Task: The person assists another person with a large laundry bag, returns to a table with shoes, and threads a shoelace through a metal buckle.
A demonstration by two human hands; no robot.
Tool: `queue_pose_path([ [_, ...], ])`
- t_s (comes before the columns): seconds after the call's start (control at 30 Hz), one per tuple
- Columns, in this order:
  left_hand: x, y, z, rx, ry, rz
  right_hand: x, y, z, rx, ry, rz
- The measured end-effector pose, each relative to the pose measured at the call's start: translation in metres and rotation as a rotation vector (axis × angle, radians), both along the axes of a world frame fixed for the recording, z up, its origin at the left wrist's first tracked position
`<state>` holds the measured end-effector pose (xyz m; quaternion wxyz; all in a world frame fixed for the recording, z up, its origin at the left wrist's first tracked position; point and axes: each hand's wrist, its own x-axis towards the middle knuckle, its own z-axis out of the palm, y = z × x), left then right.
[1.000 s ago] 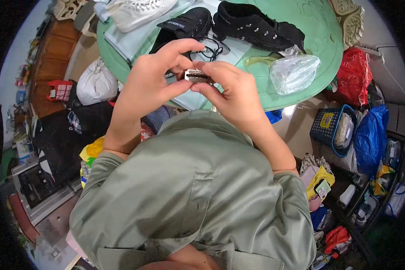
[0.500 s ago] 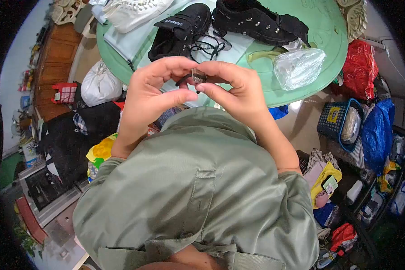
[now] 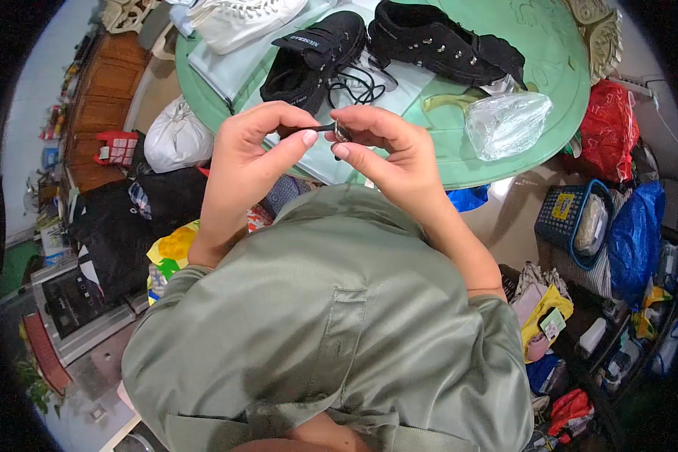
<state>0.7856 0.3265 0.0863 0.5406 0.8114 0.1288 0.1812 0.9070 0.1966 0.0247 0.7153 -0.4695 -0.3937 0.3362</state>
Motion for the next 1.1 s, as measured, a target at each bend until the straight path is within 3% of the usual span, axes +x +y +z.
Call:
queue_pose_path([
  [0.53,0.007,-0.001,-0.009,0.054,-0.047,-0.020,-0.007,0.001,0.000,-0.048,-0.109,-0.078],
  [0.73,0.008,0.000,-0.006,0.054,-0.039,-0.013,-0.010,0.004,-0.004,-0.003,0.010,-0.093],
  [0.8,0.008,-0.005,-0.011,-0.197,0.019,-0.037,-0.011,0.006,-0.003,0.048,-0.038,-0.179],
  [1.1,0.010,-0.006,-0.014,-0.028,-0.038,-0.019,-0.009,0.001,-0.004,0.000,-0.028,-0.114],
])
